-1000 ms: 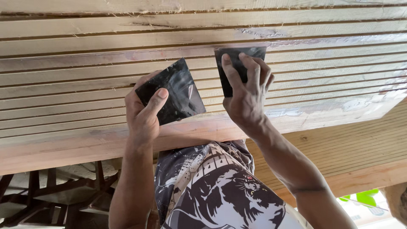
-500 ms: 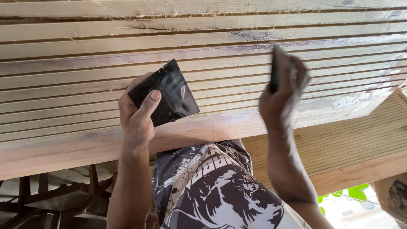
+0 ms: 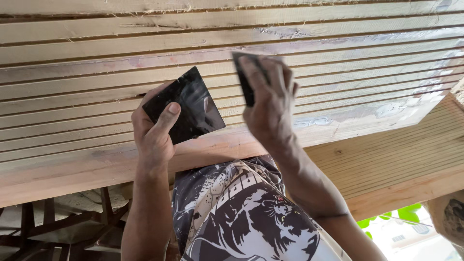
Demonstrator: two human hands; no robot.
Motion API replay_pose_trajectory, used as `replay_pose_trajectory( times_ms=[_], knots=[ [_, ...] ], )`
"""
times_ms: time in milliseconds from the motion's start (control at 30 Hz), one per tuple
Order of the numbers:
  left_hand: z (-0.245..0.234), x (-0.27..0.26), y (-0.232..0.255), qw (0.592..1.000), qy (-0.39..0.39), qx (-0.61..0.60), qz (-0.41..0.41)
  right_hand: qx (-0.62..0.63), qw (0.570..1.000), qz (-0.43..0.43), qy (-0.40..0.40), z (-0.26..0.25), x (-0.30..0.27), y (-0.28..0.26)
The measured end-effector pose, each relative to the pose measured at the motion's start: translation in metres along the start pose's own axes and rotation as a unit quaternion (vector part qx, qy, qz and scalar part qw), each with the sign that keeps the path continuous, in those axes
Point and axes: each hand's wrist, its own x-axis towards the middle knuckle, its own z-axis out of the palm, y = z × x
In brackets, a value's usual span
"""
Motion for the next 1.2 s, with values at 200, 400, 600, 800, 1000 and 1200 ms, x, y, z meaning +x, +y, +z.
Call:
replay_pose_trajectory(
  times_ms=[200, 400, 600, 800, 1000, 1200],
  knots=[
    [-0.004, -0.007, -0.001, 0.993, -0.016, -0.103, -0.062, 0.309, 0.927, -0.211, 0.019, -0.036, -0.024, -0.042],
    [0.024, -0.03, -0.009, 0.978, -0.082, -0.148, -0.124, 0.351, 0.87, -0.338, 0.075, -0.035, -0.059, -0.029],
    [0.035, -0.06, -0.012, 0.985, -0.093, -0.137, -0.038, 0.362, 0.887, -0.275, 0.083, -0.005, -0.085, 0.021],
    [0.043, -0.075, 0.015, 0.981, -0.183, -0.061, 0.021, 0.279, 0.927, -0.237, 0.076, -0.058, -0.082, 0.036],
    [0.059, -0.102, -0.002, 0.953, -0.128, 0.268, 0.062, 0.095, 0.935, -0.34, -0.021, -0.095, -0.085, 0.027],
    [0.063, -0.098, -0.005, 0.932, -0.013, 0.284, 0.223, 0.185, 0.9, -0.375, -0.124, -0.09, -0.082, 0.012]
  ],
)
